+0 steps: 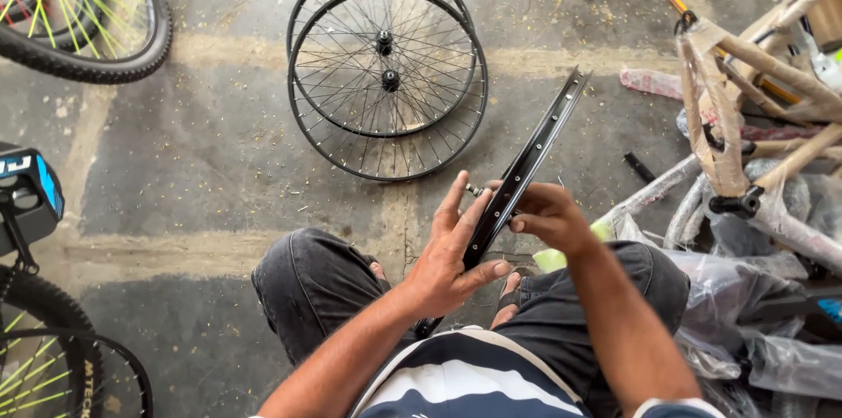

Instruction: The person sits on the floor with a bicycle rim across their lap and laces a wheel, inserting spokes through the rim holes and threading spoke nipples into the rim by hand. They rotate the rim as they work around it, tightening nipples with their fingers.

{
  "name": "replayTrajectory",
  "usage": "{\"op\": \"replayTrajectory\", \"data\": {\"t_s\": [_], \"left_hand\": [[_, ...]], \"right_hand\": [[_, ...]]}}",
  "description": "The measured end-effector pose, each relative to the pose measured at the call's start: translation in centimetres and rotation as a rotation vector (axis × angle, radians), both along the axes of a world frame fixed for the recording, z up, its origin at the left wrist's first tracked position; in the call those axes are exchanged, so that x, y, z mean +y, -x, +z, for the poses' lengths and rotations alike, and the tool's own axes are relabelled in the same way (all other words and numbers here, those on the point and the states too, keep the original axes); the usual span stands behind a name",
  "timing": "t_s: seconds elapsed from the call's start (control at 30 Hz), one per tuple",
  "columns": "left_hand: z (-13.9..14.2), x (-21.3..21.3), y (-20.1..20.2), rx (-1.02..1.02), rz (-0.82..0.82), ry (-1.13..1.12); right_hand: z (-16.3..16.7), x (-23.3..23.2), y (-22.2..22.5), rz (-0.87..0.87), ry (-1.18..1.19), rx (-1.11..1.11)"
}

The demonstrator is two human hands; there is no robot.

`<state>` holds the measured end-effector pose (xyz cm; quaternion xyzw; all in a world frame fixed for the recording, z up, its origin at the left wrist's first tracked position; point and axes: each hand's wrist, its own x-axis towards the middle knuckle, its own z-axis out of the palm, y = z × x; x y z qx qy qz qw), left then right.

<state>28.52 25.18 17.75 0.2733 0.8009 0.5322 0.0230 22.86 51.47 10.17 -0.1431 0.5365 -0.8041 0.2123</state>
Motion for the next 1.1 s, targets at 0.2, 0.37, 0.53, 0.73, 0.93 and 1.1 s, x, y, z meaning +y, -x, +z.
{"op": "replayTrajectory", "data": {"t_s": [0.2,0.37,0.53,0.73,0.93,1.1], "left_hand": [[-0.3,0.3,0.0,0.006,0.015,-0.011],[-0.4,0.7,0.1,-0.103,0.002,-0.045],[-0.6,0.8,-0.3,0.08,0.006,-0.018],[-1.9,0.3,-1.7,0.026,0.017,-0.118],[-2.3,-0.3,-2.1,0.03,0.034,-0.136],[-2.3,-0.5,-2.1,0.028,0.033,-0.146]], "right_hand": [[0.3,-4.7,-1.8,-0.523,-0.728,0.387],[2.4,-5.9,-2.5,-0.641,-0.542,0.705],[0.8,-6.7,-2.5,-0.444,-0.562,0.73],[-0.7,-7.9,-3.0,-0.629,-0.387,0.737],[3.9,-3.4,-2.4,0.122,-0.071,0.027],[4.0,-6.7,-4.1,-0.552,-0.456,0.546]]}}
